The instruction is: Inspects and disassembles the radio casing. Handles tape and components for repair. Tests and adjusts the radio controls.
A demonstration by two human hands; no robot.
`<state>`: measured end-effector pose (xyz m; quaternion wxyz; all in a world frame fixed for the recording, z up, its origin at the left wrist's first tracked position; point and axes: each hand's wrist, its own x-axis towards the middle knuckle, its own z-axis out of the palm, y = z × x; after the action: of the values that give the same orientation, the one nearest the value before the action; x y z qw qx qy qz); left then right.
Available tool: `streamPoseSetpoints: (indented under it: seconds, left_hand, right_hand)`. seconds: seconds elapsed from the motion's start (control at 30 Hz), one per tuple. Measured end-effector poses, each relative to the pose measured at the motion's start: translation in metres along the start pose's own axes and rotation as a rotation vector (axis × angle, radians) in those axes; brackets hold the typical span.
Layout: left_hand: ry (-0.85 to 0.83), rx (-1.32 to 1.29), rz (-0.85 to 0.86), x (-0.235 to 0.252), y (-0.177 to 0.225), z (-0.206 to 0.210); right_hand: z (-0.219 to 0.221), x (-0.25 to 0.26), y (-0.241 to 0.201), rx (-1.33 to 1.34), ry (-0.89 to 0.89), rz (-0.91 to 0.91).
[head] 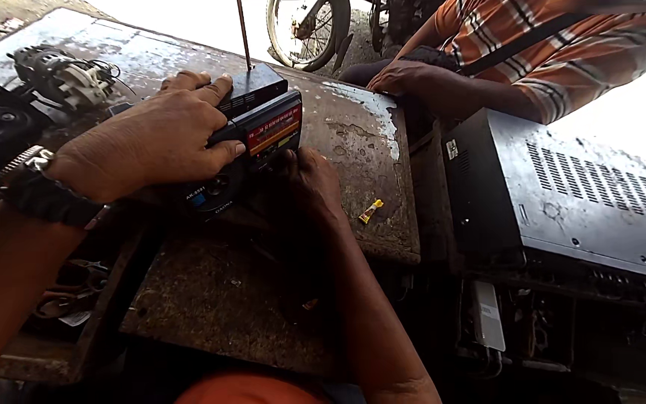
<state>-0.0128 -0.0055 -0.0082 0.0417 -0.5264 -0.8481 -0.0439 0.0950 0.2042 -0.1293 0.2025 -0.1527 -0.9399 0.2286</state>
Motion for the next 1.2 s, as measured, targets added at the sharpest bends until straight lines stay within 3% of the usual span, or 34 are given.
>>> streamPoseSetpoints:
  seconds: [0.2, 0.6, 1.2]
  left_hand:
    - [0.009, 0.008, 0.014, -0.0014, -0.0013, -0.0003]
    - [0.018, 0.004, 0.026, -0.0009, 0.0012, -0.0018]
    - [0.065, -0.014, 0.063, -0.0024, 0.0036, -0.0016]
  right_hand:
    - [-0.0008, 0.0004, -0.0022, -0.001, -0.019, 0.032]
    - [0.0056, 0.0019, 0.0027, 0.002, 0.062, -0.071]
    - [0.0043, 0.003, -0.0007, -0.008, 0.028, -0.018]
